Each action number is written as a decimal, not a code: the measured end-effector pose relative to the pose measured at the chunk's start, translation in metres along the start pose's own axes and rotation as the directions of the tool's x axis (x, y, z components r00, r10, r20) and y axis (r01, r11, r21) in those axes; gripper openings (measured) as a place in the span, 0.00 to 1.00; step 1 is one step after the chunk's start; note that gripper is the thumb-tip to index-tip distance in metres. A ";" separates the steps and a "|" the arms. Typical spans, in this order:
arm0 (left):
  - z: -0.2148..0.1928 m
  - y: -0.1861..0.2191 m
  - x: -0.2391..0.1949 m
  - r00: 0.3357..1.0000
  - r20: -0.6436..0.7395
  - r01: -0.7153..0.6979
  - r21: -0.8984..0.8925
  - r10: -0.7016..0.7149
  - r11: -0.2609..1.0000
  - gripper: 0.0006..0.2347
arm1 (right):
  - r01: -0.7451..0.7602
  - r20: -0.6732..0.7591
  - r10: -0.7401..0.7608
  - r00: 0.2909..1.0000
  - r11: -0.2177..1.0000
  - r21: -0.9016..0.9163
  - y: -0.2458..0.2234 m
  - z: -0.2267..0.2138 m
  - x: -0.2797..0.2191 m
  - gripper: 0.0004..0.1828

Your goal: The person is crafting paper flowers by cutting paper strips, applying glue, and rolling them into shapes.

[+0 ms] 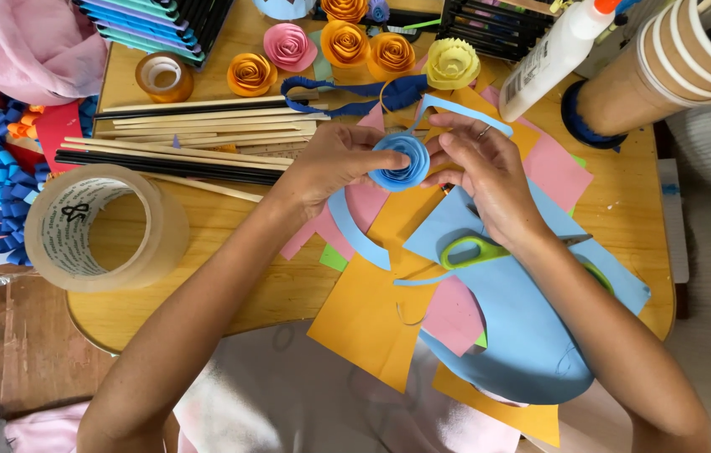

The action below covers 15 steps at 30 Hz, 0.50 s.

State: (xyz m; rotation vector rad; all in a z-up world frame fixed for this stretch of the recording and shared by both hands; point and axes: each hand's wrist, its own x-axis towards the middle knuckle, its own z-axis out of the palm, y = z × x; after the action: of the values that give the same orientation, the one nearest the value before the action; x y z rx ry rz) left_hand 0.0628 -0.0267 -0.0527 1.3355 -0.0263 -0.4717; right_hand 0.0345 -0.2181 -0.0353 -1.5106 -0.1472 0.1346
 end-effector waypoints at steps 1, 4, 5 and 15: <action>0.000 0.000 0.000 1.000 -0.002 -0.002 0.006 0.002 1.000 0.17 | 0.003 0.002 -0.003 1.000 1.000 -0.002 0.000 0.000 0.000 0.17; -0.001 -0.002 0.000 1.000 -0.008 0.001 0.021 -0.001 1.000 0.17 | 0.006 0.005 -0.006 1.000 1.000 -0.003 0.000 0.001 0.000 0.17; -0.001 -0.002 0.000 1.000 -0.011 0.005 0.030 -0.004 1.000 0.16 | 0.006 0.008 -0.006 1.000 1.000 -0.002 0.000 0.001 0.000 0.17; 0.011 0.001 -0.001 0.986 -0.036 -0.159 0.107 0.164 0.981 0.17 | 0.076 0.017 -0.075 0.997 0.995 -0.070 -0.005 0.001 -0.003 0.20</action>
State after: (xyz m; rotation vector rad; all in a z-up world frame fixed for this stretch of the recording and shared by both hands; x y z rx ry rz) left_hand 0.0586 -0.0361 -0.0488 1.4329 -0.1235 -0.3063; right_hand 0.0314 -0.2178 -0.0305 -1.5722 -0.2223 0.0806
